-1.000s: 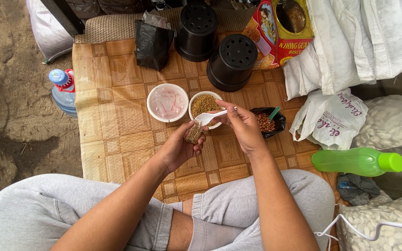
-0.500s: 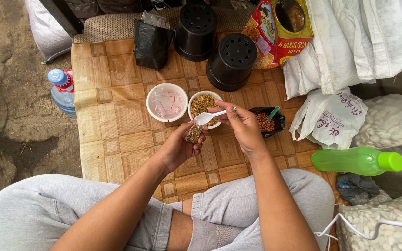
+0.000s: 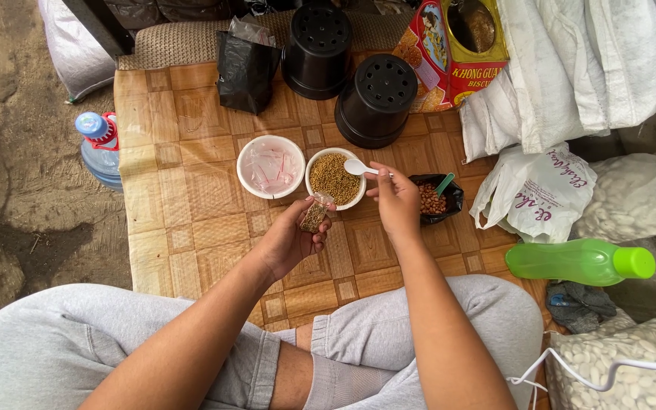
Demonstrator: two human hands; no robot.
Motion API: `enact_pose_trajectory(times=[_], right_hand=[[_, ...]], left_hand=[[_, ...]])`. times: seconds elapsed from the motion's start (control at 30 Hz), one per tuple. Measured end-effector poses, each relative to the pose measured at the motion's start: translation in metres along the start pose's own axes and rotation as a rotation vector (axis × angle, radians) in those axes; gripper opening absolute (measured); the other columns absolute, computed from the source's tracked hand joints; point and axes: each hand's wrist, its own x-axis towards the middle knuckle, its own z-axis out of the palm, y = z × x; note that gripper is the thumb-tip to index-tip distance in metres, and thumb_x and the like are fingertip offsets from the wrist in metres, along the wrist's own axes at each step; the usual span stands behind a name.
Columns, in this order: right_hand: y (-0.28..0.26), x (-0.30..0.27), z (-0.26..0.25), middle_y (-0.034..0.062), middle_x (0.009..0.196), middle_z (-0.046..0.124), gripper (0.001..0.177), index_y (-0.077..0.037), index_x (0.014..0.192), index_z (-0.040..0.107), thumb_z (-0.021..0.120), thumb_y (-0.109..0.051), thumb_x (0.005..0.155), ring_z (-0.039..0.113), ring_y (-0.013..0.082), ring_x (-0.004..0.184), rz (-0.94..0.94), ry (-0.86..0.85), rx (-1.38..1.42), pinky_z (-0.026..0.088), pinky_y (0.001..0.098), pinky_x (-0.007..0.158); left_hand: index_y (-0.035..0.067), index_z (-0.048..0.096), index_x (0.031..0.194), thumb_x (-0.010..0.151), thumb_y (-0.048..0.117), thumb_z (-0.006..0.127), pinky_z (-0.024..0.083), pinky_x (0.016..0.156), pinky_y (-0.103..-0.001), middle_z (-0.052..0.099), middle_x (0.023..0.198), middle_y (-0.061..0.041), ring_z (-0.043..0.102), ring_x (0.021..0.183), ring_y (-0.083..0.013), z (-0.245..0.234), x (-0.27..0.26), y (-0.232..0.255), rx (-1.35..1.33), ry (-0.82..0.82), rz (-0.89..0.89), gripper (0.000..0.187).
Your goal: The person is using a small spoon to scoop seeds from bowls and fill small plastic bags.
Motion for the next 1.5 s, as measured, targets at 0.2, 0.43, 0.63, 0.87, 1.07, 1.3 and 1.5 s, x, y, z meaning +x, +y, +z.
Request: enact_pose_trajectory(times=[0.2, 0.43, 0.63, 0.87, 1.07, 1.3, 1.5], right_hand=[[-0.002, -0.008, 0.012, 0.0122, 0.103, 0.078, 0.029, -0.011, 0.123, 0.072, 0.048, -0.017, 0.108, 0.067, 0.009, 0.07, -0.038, 0.004, -0.028, 0.053, 0.0199, 0.066], [0.011, -0.012, 0.02, 0.0141, 0.104, 0.078, 0.026, -0.011, 0.121, 0.074, 0.053, -0.014, 0.106, 0.067, 0.0117, 0.064, -0.063, -0.052, -0.112, 0.053, 0.0223, 0.063], [0.004, -0.007, 0.014, 0.013, 0.101, 0.079, 0.032, -0.009, 0.121, 0.072, 0.046, -0.021, 0.108, 0.069, 0.0107, 0.063, 0.058, 0.026, 0.013, 0.05, 0.0199, 0.061], [0.009, 0.0, 0.009, 0.0153, 0.102, 0.078, 0.035, -0.005, 0.123, 0.069, 0.042, -0.022, 0.109, 0.071, 0.0125, 0.062, 0.187, 0.064, 0.154, 0.052, 0.0194, 0.058], [-0.007, -0.005, 0.009, 0.0154, 0.103, 0.078, 0.035, -0.005, 0.123, 0.07, 0.042, -0.022, 0.109, 0.071, 0.0143, 0.063, 0.185, 0.063, 0.104, 0.051, 0.0228, 0.061], [0.007, -0.006, 0.013, 0.0138, 0.106, 0.078, 0.034, -0.009, 0.123, 0.072, 0.044, -0.021, 0.108, 0.07, 0.014, 0.063, 0.181, -0.019, 0.015, 0.05, 0.0221, 0.061], [0.003, -0.001, 0.005, 0.0153, 0.103, 0.077, 0.035, -0.005, 0.121, 0.071, 0.042, -0.021, 0.109, 0.07, 0.0142, 0.064, 0.203, 0.068, 0.102, 0.05, 0.0232, 0.063]], left_hand=[[0.006, 0.06, 0.125, 0.099, 0.051, 0.05, 0.046, 0.062, -0.022, 0.046, 0.08, -0.001, 0.046, 0.063, -0.0072, 0.001, 0.0, 0.001, 0.0, 0.004, -0.001, 0.053], [0.007, 0.061, 0.121, 0.099, 0.052, 0.05, 0.046, 0.062, -0.022, 0.046, 0.079, -0.001, 0.046, 0.062, -0.0074, 0.002, 0.0, 0.001, 0.007, 0.001, -0.001, 0.051], [0.007, 0.061, 0.123, 0.099, 0.052, 0.049, 0.046, 0.063, -0.022, 0.045, 0.079, -0.001, 0.046, 0.063, -0.0075, -0.001, 0.0, 0.0, 0.011, 0.004, 0.001, 0.052], [0.008, 0.062, 0.112, 0.099, 0.052, 0.05, 0.045, 0.062, -0.023, 0.041, 0.075, 0.001, 0.043, 0.061, -0.0078, 0.004, -0.004, 0.003, 0.014, 0.009, 0.003, 0.048], [0.007, 0.063, 0.12, 0.099, 0.056, 0.048, 0.043, 0.06, -0.024, 0.039, 0.071, 0.004, 0.041, 0.057, -0.0059, -0.001, 0.003, -0.002, 0.006, 0.01, 0.005, 0.055], [0.007, 0.063, 0.12, 0.098, 0.058, 0.046, 0.043, 0.06, -0.024, 0.037, 0.071, 0.002, 0.039, 0.057, -0.0072, -0.001, 0.002, 0.002, -0.041, 0.008, -0.018, 0.058], [0.008, 0.065, 0.118, 0.097, 0.056, 0.048, 0.043, 0.06, -0.023, 0.037, 0.071, 0.003, 0.039, 0.056, -0.0063, -0.002, 0.002, 0.003, -0.036, 0.008, -0.024, 0.054]])
